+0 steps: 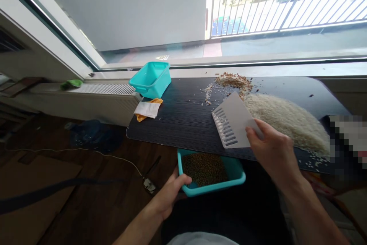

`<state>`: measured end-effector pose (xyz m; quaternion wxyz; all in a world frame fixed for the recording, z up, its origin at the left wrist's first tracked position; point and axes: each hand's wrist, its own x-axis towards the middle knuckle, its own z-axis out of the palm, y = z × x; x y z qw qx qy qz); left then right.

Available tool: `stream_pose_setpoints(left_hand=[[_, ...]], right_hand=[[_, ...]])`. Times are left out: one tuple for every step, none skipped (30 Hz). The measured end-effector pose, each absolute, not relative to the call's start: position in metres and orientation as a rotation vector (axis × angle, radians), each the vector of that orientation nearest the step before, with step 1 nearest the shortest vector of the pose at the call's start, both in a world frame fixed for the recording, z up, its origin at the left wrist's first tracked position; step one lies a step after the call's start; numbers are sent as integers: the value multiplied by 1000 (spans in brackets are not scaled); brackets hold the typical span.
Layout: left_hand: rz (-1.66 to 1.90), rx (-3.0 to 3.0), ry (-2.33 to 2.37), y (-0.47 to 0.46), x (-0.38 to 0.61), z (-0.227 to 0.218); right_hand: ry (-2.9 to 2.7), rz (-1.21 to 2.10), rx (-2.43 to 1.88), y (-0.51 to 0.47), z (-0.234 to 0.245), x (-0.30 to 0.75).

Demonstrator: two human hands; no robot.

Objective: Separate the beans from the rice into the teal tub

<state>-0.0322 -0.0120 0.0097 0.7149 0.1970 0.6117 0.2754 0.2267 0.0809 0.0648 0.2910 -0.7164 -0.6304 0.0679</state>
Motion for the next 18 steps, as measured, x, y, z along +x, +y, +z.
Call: stream_pose_setpoints(left_hand=[[603, 442, 1356, -12, -30, 9], [594, 448, 1359, -11, -29, 8], [585, 455, 1364, -11, -27, 7], [580, 462, 1369, -11, -26, 7], [580, 469, 1370, -12, -26, 6], [581, 475, 1366, -13, -26, 6], [584, 479, 1361, -16, -27, 6], [590, 479, 1355, -19, -29, 7], [588, 473, 1359, -23, -33, 8], [589, 460, 1372, -29, -37, 10], [605, 431, 1396, -35, -42, 12], [616, 394, 1395, -42, -47, 16], [619, 341, 1395, -50, -52, 20], [634, 250, 1390, -59, -56, 25], [655, 156, 1374, -67, -60, 30], [689, 75, 1337, -74, -63, 35], [726, 8, 1300, -81, -64, 41], [755, -33, 1273, -87, -64, 46]], right_hand=[[-1649, 144, -1969, 81, 67, 237], [-1620, 113, -2016, 81, 69, 248], [-1594, 87, -2055, 81, 71, 258], [-1572, 64, -2087, 81, 73, 268], [-1556, 47, -2114, 80, 75, 276], [-1545, 37, -2134, 80, 77, 284], [-1537, 32, -2149, 80, 78, 290], [-1536, 36, -2158, 80, 79, 295], [-1540, 48, -2162, 80, 80, 299], [-1546, 67, -2161, 80, 80, 301], [-1554, 92, -2157, 81, 81, 303], [-1564, 120, -2148, 83, 81, 304], [-1578, 153, -2134, 84, 82, 304], [-1596, 188, -2116, 86, 83, 304], [-1619, 227, -2092, 88, 84, 304], [-1648, 269, -2063, 90, 84, 304], [-1683, 315, -2032, 91, 85, 303], [-1721, 364, -2000, 92, 85, 303]])
